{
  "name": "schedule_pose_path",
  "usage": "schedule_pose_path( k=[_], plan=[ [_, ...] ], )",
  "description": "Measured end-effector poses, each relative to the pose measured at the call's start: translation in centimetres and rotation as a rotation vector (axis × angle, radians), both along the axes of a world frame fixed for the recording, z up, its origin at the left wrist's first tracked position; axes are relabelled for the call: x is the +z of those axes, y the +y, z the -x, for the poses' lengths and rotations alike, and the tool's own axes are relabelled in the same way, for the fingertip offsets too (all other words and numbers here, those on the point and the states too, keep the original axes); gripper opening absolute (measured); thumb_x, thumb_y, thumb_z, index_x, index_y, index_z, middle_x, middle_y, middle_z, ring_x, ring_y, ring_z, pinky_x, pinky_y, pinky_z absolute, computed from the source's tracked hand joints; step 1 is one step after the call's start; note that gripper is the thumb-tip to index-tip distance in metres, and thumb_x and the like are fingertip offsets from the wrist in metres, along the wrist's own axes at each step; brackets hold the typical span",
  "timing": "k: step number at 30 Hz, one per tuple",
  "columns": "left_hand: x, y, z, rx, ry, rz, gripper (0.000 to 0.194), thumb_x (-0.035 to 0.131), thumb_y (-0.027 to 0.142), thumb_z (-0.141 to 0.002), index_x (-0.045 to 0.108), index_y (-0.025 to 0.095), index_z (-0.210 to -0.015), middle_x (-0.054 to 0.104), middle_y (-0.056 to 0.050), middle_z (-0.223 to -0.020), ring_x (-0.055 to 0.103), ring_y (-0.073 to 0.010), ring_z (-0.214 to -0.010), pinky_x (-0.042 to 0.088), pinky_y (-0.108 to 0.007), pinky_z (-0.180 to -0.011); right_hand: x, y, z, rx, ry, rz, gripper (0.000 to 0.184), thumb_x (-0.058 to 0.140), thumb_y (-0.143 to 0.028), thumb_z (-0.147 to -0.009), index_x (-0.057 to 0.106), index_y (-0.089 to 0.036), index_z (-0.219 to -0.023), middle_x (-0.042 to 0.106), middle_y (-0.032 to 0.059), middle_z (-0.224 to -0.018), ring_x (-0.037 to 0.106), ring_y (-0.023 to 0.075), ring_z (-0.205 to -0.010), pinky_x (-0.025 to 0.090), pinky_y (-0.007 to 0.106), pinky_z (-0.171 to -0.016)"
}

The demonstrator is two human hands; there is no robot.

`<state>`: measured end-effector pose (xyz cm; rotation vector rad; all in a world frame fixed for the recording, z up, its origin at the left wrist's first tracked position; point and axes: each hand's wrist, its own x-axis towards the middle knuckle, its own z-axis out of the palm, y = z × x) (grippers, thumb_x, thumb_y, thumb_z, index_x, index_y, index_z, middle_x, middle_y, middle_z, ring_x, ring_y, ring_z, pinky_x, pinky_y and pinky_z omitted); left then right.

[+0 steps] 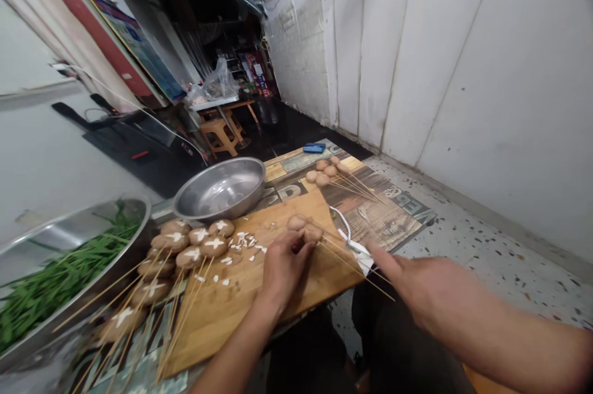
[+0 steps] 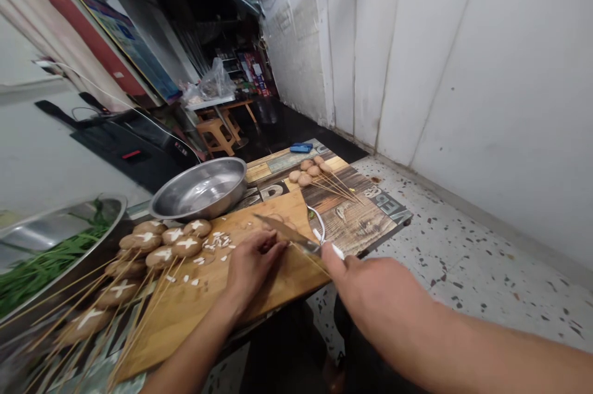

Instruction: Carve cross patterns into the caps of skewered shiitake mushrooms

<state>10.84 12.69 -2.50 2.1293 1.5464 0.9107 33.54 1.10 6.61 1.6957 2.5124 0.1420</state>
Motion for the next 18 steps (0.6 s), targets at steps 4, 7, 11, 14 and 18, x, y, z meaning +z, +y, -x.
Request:
schedule_pose_path(
  k=[4, 7, 11, 14, 18],
  plan=[
    [0.3, 0.0, -0.6, 0.006, 0.06, -0.114, 0.021, 0.061, 0.037, -0.089, 0.067, 0.018, -0.082, 0.064, -0.003, -0.081, 0.058, -0.0184, -0.076, 0.044, -0.029, -0.072, 0.1, 1.5, -3.7, -0.242, 0.673, 0.294, 0.046, 0.037, -0.024, -0.096, 0.047, -0.013, -0.14, 0.063, -0.0018, -0.052, 0.061, 0.0191, -0.045, 0.045, 0.028, -0.048],
    [1.0, 0.4, -1.3, 0.041, 0.123, -0.12, 0.02, 0.064, 0.038, -0.087, 0.069, 0.018, -0.087, 0.065, -0.005, -0.084, 0.059, -0.0211, -0.081, 0.043, -0.031, -0.075, -0.9, 2.5, -5.4, -0.4, 0.974, 0.556, 0.063, 0.04, -0.041, -0.096, 0.03, -0.012, -0.151, 0.051, -0.0091, -0.038, 0.051, 0.0172, -0.033, 0.042, 0.024, -0.04],
    [2.6, 1.3, -2.1, 0.05, 0.224, -0.023, 0.018, 0.066, 0.031, -0.083, 0.064, 0.018, -0.071, 0.062, -0.004, -0.073, 0.057, -0.0196, -0.075, 0.039, -0.029, -0.071, -2.2, 2.5, -5.9, -0.465, 1.12, 0.628, 0.08, 0.044, -0.049, -0.09, 0.019, -0.007, -0.154, 0.049, -0.0093, -0.036, 0.05, 0.0176, -0.033, 0.042, 0.025, -0.038],
    [4.1, 1.7, -2.6, 0.006, 0.311, 0.052, 0.027, 0.059, 0.024, -0.084, 0.056, 0.018, -0.057, 0.058, -0.002, -0.064, 0.054, -0.0166, -0.066, 0.035, -0.028, -0.065, -3.0, 2.1, -5.9, -0.501, 1.167, 0.672, 0.083, 0.042, -0.049, -0.09, 0.014, -0.007, -0.156, 0.048, -0.0091, -0.036, 0.05, 0.0189, -0.033, 0.04, 0.026, -0.037],
    [5.4, 1.6, -3.4, -0.104, 0.44, 0.064, 0.029, 0.051, 0.014, -0.082, 0.055, 0.018, -0.053, 0.06, -0.003, -0.063, 0.054, -0.0159, -0.064, 0.035, -0.028, -0.066, -4.2, 1.5, -6.1, -0.478, 1.21, 0.648, 0.083, 0.042, -0.05, -0.092, 0.012, -0.007, -0.157, 0.051, -0.0084, -0.036, 0.053, 0.0185, -0.034, 0.042, 0.026, -0.04]
  ],
)
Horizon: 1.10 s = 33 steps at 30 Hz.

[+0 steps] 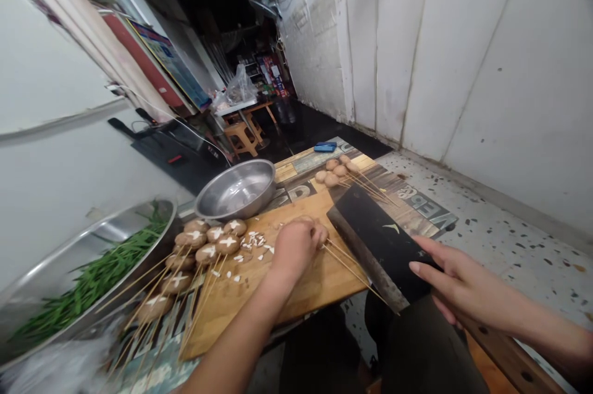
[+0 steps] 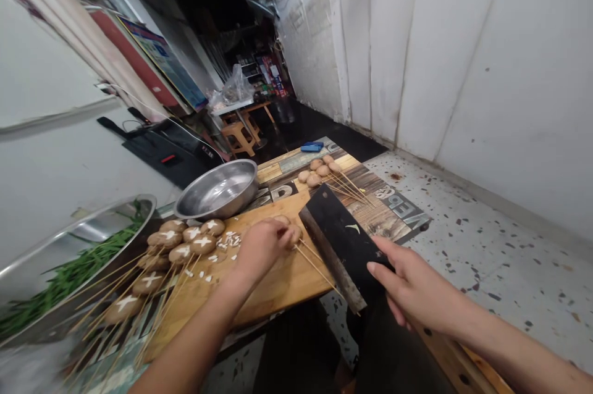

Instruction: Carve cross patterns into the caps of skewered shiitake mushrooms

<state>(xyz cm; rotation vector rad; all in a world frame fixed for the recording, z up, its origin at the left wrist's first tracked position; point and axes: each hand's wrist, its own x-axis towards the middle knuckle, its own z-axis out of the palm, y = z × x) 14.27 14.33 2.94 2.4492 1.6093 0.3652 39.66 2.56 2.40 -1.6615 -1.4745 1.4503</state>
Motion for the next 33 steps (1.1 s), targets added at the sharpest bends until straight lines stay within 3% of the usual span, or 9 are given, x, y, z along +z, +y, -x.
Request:
schedule_pose_path(
  k=[6, 12, 17, 24, 33],
  plan=[
    [0.5, 0.4, -0.8, -0.038, 0.134, -0.007, 0.024, 0.05, 0.008, -0.075, 0.061, 0.017, -0.056, 0.061, -0.007, -0.064, 0.053, -0.018, -0.063, 0.036, -0.029, -0.065, -0.7, -0.6, -0.2, -0.008, 0.069, 0.018, 0.088, 0.044, -0.052, -0.092, 0.003, -0.009, -0.158, 0.05, -0.0097, -0.037, 0.05, 0.0171, -0.033, 0.041, 0.024, -0.037],
    [0.7, 0.8, 1.5, -0.019, 0.04, 0.003, 0.023, 0.054, 0.009, -0.082, 0.066, 0.017, -0.064, 0.066, -0.006, -0.068, 0.056, -0.0168, -0.064, 0.036, -0.028, -0.065, -0.7, 0.8, 0.1, -0.032, 0.177, 0.173, 0.079, 0.038, -0.038, -0.098, -0.004, -0.006, -0.158, 0.051, -0.0081, -0.035, 0.05, 0.0165, -0.033, 0.043, 0.024, -0.04],
    [-1.2, -1.5, 2.4, 0.071, -0.025, -0.085, 0.013, 0.064, 0.03, -0.088, 0.07, 0.018, -0.089, 0.068, -0.006, -0.076, 0.061, -0.0203, -0.072, 0.041, -0.029, -0.068, -1.0, 2.5, -0.1, 0.038, 0.269, 0.188, 0.08, 0.045, -0.038, -0.096, 0.005, -0.01, -0.159, 0.048, -0.01, -0.034, 0.045, 0.0142, -0.03, 0.04, 0.019, -0.034],
    [-3.3, -2.0, 1.9, 0.113, -0.069, -0.082, 0.025, 0.07, 0.03, -0.086, 0.066, 0.015, -0.105, 0.067, -0.007, -0.087, 0.062, -0.023, -0.082, 0.045, -0.032, -0.076, -1.3, 3.7, -0.5, 0.077, 0.268, 0.168, 0.084, 0.052, -0.041, -0.092, 0.011, -0.007, -0.156, 0.05, -0.0093, -0.039, 0.044, 0.0123, -0.031, 0.039, 0.017, -0.031],
    [-3.7, -1.0, 2.8, 0.069, -0.216, -0.056, 0.01, 0.066, 0.026, -0.084, 0.069, 0.018, -0.09, 0.065, -0.003, -0.081, 0.057, -0.0182, -0.077, 0.043, -0.029, -0.073, 0.2, 4.0, -0.4, 0.184, 0.238, 0.138, 0.078, 0.051, -0.044, -0.091, 0.022, -0.007, -0.152, 0.047, -0.0107, -0.038, 0.041, 0.0109, -0.03, 0.037, 0.017, -0.034]
  ],
)
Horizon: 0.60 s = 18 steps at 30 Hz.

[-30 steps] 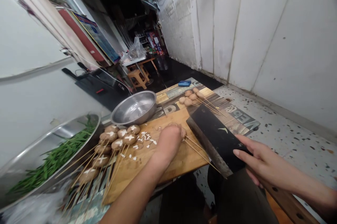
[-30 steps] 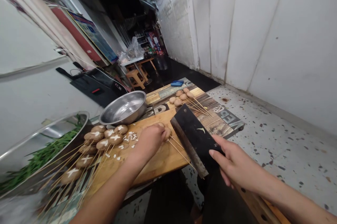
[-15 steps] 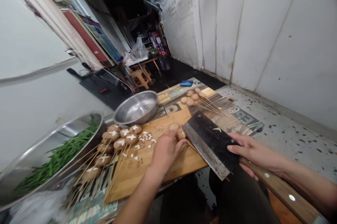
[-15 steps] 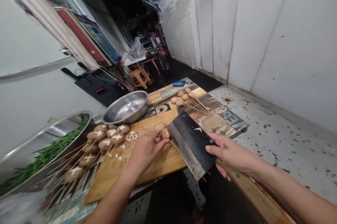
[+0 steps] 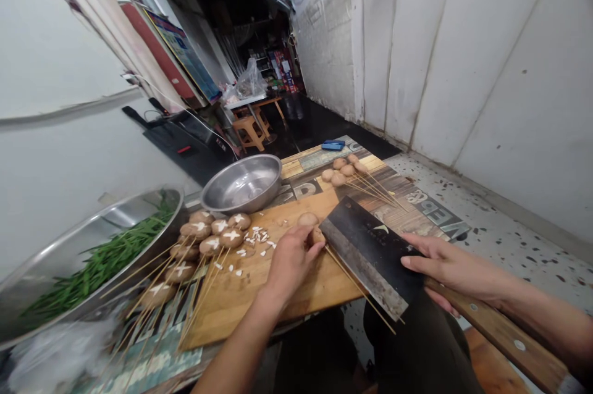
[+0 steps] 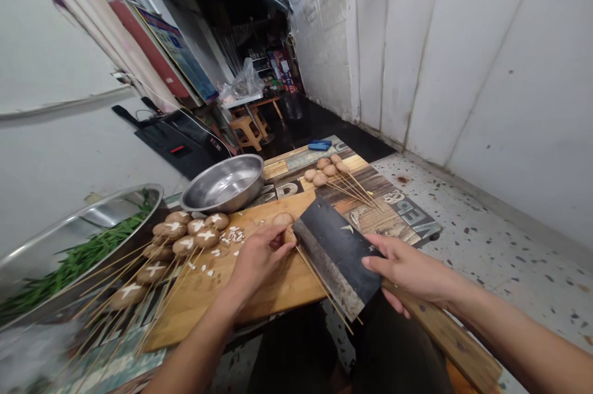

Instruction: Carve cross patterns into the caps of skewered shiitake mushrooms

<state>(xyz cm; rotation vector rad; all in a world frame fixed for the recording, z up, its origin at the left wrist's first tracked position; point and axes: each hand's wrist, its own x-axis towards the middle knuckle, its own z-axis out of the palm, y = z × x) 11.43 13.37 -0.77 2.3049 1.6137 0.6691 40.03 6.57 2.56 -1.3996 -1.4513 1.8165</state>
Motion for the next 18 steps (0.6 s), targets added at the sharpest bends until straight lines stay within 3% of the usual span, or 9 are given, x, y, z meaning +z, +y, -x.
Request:
schedule_pose_path(
  k=[5, 10, 15, 18],
  plan=[
    [0.1, 0.2, 0.1, 0.015, -0.029, 0.035, 0.01, 0.067, 0.024, -0.082, 0.07, 0.018, -0.089, 0.064, -0.002, -0.079, 0.056, -0.0176, -0.076, 0.042, -0.028, -0.071, 0.4, 0.3, 0.5, -0.022, -0.042, 0.039, 0.072, 0.052, -0.043, -0.089, 0.03, -0.012, -0.15, 0.044, -0.0115, -0.038, 0.046, 0.013, -0.031, 0.039, 0.018, -0.032],
    [0.1, 0.0, 0.1, -0.002, -0.056, 0.026, 0.01, 0.067, 0.021, -0.083, 0.07, 0.018, -0.093, 0.065, -0.002, -0.083, 0.057, -0.0179, -0.079, 0.044, -0.029, -0.076, 0.2, 1.5, 0.6, -0.009, 0.053, 0.007, 0.073, 0.061, -0.04, -0.084, 0.034, -0.014, -0.146, 0.055, -0.0085, -0.049, 0.046, 0.0097, -0.031, 0.038, 0.016, -0.03],
    [0.5, 0.1, -0.1, -0.01, -0.02, 0.069, 0.005, 0.068, 0.02, -0.084, 0.07, 0.017, -0.087, 0.066, -0.002, -0.081, 0.058, -0.0184, -0.079, 0.043, -0.029, -0.075, 0.2, 2.0, -0.1, 0.061, 0.104, 0.067, 0.063, 0.059, -0.038, -0.087, 0.037, -0.014, -0.141, 0.047, -0.0116, -0.038, 0.045, 0.0111, -0.029, 0.037, 0.015, -0.03],
    [0.8, 0.1, -0.3, -0.011, -0.004, 0.077, 0.009, 0.07, 0.019, -0.083, 0.071, 0.017, -0.092, 0.068, -0.003, -0.086, 0.06, -0.0192, -0.084, 0.044, -0.03, -0.079, 0.1, 2.0, -0.5, 0.047, 0.124, 0.069, 0.065, 0.062, -0.039, -0.087, 0.036, -0.015, -0.141, 0.051, -0.0106, -0.043, 0.046, 0.0099, -0.03, 0.037, 0.015, -0.03]
  ],
)
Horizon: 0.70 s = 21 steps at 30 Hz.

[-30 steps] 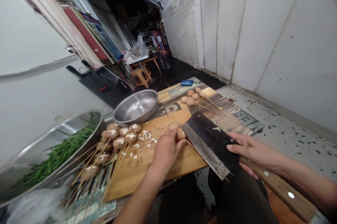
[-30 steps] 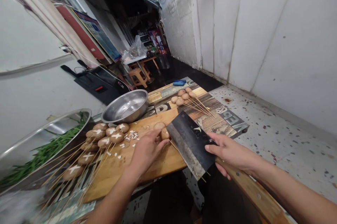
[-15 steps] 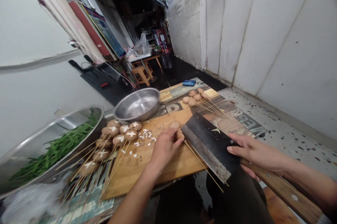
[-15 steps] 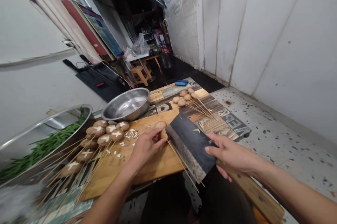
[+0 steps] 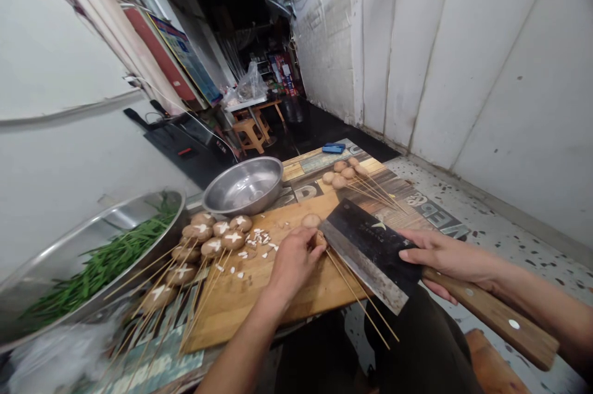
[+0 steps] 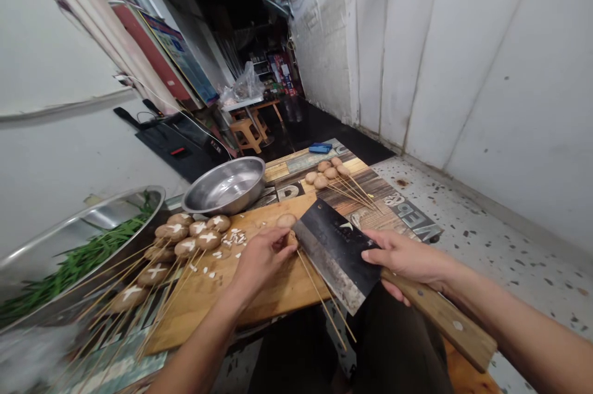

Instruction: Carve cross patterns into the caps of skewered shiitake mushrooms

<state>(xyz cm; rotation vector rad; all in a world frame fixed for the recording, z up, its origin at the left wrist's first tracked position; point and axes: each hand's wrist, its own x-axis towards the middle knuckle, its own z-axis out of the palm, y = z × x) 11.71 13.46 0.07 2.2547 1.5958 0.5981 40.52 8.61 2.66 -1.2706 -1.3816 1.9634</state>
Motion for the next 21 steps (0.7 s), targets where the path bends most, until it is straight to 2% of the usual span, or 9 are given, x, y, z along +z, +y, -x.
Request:
schedule_pose_path(
  k=[4, 8, 11, 16, 21],
  plan=[
    [0.2, -0.3, -0.1, -0.015, 0.051, -0.007, 0.006, 0.069, 0.019, -0.084, 0.07, 0.016, -0.089, 0.07, -0.005, -0.088, 0.062, -0.0206, -0.086, 0.046, -0.031, -0.081, -0.3, 0.0, -0.1, 0.015, 0.07, 0.04, 0.059, 0.061, -0.042, -0.088, 0.04, -0.014, -0.135, 0.047, -0.0118, -0.038, 0.043, 0.0097, -0.027, 0.032, 0.014, -0.028],
    [0.2, -0.4, -0.2, 0.001, 0.072, -0.052, 0.016, 0.065, 0.02, -0.088, 0.071, 0.015, -0.102, 0.073, -0.009, -0.1, 0.064, -0.0228, -0.096, 0.047, -0.033, -0.088, -0.7, 0.2, 0.0, 0.014, 0.146, 0.08, 0.05, 0.063, -0.044, -0.085, 0.047, -0.016, -0.123, 0.051, -0.01, -0.038, 0.047, 0.0107, -0.026, 0.031, 0.015, -0.027],
    [0.6, -0.4, -0.4, -0.023, 0.09, -0.032, 0.015, 0.057, 0.017, -0.092, 0.072, 0.016, -0.096, 0.074, -0.009, -0.1, 0.066, -0.0227, -0.095, 0.047, -0.033, -0.087, -1.0, 0.3, 0.1, 0.032, 0.147, 0.096, 0.051, 0.065, -0.048, -0.083, 0.049, -0.016, -0.119, 0.051, -0.0091, -0.036, 0.048, 0.0124, -0.026, 0.031, 0.015, -0.027],
    [1.4, -0.3, -1.0, 0.019, 0.176, -0.053, 0.021, 0.052, 0.012, -0.092, 0.072, 0.015, -0.089, 0.074, -0.01, -0.094, 0.066, -0.0238, -0.089, 0.047, -0.033, -0.082, -0.7, 0.2, 0.2, 0.045, 0.16, 0.09, 0.061, 0.067, -0.05, -0.082, 0.046, -0.015, -0.127, 0.053, -0.0076, -0.035, 0.045, 0.0116, -0.024, 0.03, 0.015, -0.026],
    [1.2, 0.1, -0.7, 0.018, 0.124, -0.108, 0.02, 0.055, 0.011, -0.09, 0.073, 0.019, -0.09, 0.075, -0.006, -0.095, 0.067, -0.0228, -0.09, 0.046, -0.033, -0.083, -0.1, -0.5, -0.8, -0.07, 0.144, 0.038, 0.059, 0.061, -0.042, -0.091, 0.037, -0.018, -0.139, 0.053, -0.0082, -0.036, 0.045, 0.0108, -0.026, 0.038, 0.014, -0.03]
  ],
)
